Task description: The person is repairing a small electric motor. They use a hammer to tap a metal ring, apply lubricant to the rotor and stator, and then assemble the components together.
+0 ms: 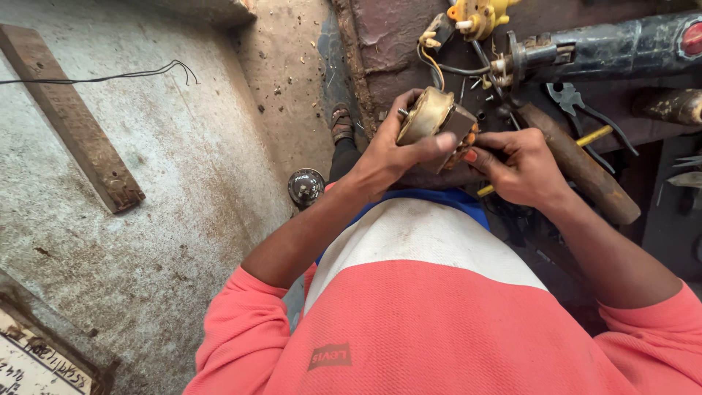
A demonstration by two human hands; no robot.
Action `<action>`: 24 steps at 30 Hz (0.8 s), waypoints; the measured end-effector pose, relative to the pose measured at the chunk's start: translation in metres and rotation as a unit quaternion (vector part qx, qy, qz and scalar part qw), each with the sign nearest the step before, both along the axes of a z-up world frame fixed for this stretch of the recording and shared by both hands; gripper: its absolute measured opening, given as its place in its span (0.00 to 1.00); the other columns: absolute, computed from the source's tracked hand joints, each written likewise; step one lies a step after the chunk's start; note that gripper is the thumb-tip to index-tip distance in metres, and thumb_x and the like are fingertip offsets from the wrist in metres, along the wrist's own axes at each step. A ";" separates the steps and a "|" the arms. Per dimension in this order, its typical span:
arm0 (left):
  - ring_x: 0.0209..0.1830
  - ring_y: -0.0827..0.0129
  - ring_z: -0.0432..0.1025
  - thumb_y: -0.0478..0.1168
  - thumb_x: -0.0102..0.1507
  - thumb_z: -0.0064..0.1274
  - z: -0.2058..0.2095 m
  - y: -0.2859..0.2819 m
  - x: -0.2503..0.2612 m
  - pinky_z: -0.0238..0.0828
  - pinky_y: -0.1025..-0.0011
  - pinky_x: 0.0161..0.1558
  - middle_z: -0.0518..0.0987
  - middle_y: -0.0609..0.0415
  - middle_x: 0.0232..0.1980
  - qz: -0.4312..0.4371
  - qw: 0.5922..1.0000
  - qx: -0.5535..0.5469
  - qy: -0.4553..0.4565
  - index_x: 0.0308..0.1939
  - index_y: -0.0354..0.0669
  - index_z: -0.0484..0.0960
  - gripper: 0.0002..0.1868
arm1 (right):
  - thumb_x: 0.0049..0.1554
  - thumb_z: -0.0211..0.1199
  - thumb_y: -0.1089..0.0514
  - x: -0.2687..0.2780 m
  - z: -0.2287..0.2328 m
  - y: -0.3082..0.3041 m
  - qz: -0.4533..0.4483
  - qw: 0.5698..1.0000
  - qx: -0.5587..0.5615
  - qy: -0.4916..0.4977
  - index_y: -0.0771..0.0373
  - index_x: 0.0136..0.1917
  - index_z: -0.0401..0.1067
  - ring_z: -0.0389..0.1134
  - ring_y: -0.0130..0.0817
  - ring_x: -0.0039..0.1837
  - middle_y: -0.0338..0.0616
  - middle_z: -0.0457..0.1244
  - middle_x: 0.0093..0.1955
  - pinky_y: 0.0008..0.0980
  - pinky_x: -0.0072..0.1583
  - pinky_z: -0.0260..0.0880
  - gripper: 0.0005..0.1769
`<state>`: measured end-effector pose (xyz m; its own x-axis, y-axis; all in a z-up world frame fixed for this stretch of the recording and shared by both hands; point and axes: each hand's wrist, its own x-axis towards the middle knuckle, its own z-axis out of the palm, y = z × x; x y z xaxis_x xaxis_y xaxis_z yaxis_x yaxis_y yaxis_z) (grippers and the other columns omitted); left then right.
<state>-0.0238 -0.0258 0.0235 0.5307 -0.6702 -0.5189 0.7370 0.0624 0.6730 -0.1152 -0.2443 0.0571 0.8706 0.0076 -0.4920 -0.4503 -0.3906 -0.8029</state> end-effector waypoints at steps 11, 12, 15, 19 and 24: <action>0.62 0.59 0.73 0.51 0.49 0.74 -0.005 -0.005 0.002 0.79 0.63 0.60 0.73 0.42 0.62 0.004 0.999 -0.013 -0.046 0.73 0.34 0.58 0.57 | 0.56 0.67 0.69 -0.005 0.030 0.020 0.086 0.960 -0.181 -0.193 0.71 0.55 0.74 0.71 0.48 0.45 0.56 0.67 0.44 0.38 0.46 0.69 0.13; 0.61 0.58 0.74 0.51 0.48 0.74 -0.005 -0.006 0.001 0.80 0.63 0.59 0.73 0.43 0.62 0.007 0.999 -0.010 -0.042 0.73 0.33 0.58 0.57 | 0.58 0.66 0.70 -0.008 0.028 0.022 0.071 0.958 -0.186 -0.207 0.71 0.56 0.73 0.70 0.48 0.44 0.55 0.67 0.44 0.38 0.45 0.69 0.12; 0.61 0.58 0.74 0.52 0.46 0.75 -0.005 -0.009 -0.002 0.81 0.62 0.57 0.73 0.42 0.61 0.022 0.999 -0.004 -0.040 0.72 0.32 0.59 0.58 | 0.61 0.65 0.71 -0.012 0.018 0.026 0.048 0.949 -0.197 -0.240 0.73 0.57 0.72 0.70 0.47 0.42 0.54 0.66 0.44 0.38 0.44 0.68 0.10; 0.63 0.59 0.74 0.51 0.49 0.76 -0.011 -0.008 -0.003 0.80 0.65 0.61 0.74 0.41 0.63 0.019 0.997 -0.001 -0.075 0.72 0.31 0.61 0.56 | 0.61 0.65 0.70 -0.015 0.010 0.023 0.023 0.968 -0.163 -0.189 0.72 0.54 0.75 0.70 0.42 0.38 0.53 0.68 0.42 0.35 0.41 0.67 0.08; 0.59 0.59 0.76 0.51 0.49 0.74 -0.014 -0.009 0.000 0.84 0.66 0.54 0.75 0.41 0.60 0.012 0.999 -0.008 -0.048 0.71 0.31 0.61 0.55 | 0.61 0.65 0.70 -0.020 0.014 0.021 0.013 0.968 -0.160 -0.195 0.72 0.55 0.76 0.71 0.41 0.40 0.53 0.69 0.42 0.34 0.43 0.68 0.08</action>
<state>-0.0240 -0.0344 0.0097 0.5935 -0.6640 -0.4548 0.6678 0.0909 0.7388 -0.1350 -0.2235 0.0708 0.9922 -0.0660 -0.1062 -0.1234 -0.6545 -0.7459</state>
